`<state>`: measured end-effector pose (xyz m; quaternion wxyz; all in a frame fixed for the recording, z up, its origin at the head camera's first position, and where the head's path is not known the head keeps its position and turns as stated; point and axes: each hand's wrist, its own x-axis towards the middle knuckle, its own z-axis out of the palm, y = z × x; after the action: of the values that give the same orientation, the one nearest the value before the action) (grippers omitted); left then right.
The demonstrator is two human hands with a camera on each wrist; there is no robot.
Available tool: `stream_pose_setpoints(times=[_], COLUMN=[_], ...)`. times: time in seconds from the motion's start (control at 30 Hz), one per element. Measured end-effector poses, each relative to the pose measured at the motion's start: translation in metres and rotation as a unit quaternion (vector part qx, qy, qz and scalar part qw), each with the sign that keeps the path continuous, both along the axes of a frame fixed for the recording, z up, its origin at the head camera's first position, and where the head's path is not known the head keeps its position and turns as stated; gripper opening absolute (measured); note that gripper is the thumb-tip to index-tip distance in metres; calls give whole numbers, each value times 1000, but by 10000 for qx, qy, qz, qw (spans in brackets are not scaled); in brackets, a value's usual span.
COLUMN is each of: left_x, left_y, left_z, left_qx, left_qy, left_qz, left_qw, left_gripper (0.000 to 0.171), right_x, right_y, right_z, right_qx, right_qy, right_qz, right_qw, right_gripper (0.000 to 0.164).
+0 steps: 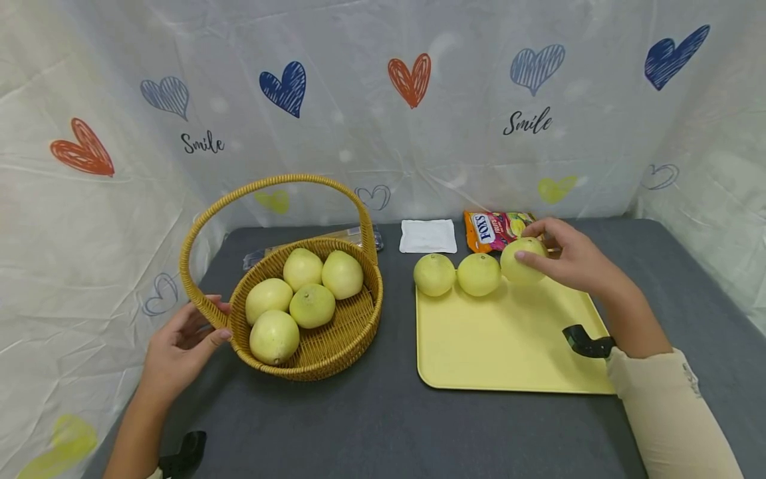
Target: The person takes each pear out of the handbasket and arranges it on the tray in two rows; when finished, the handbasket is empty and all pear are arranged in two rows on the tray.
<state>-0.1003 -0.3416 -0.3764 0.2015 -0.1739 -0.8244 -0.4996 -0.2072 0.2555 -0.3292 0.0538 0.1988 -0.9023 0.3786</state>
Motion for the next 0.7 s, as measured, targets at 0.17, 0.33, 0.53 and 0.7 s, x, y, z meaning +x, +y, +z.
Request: stream_pose_setpoints(times=[0.17,0.33,0.53,0.7], left_x=[0,-1,-1,-1], left_y=[0,0,-1,-1], left_z=[0,-1,-2,-2], left_qx=[77,97,158,174], left_qy=[9,26,28,8], left_qz=[-50,-68,-106,-108], left_qw=[10000,9999,9998,9998], left_gripper=[56,57,57,57], right_x=[-5,-9,-13,-15], right_y=[4,9,11,11], right_z=[-6,-14,-21,-26], right_qx=[134,189,205,116], right_qy=[-93,-135,-490,-627], right_qz=[49,137,97,147], right_qw=[9999,9996,9985,9979], right_gripper=[35,32,36,36])
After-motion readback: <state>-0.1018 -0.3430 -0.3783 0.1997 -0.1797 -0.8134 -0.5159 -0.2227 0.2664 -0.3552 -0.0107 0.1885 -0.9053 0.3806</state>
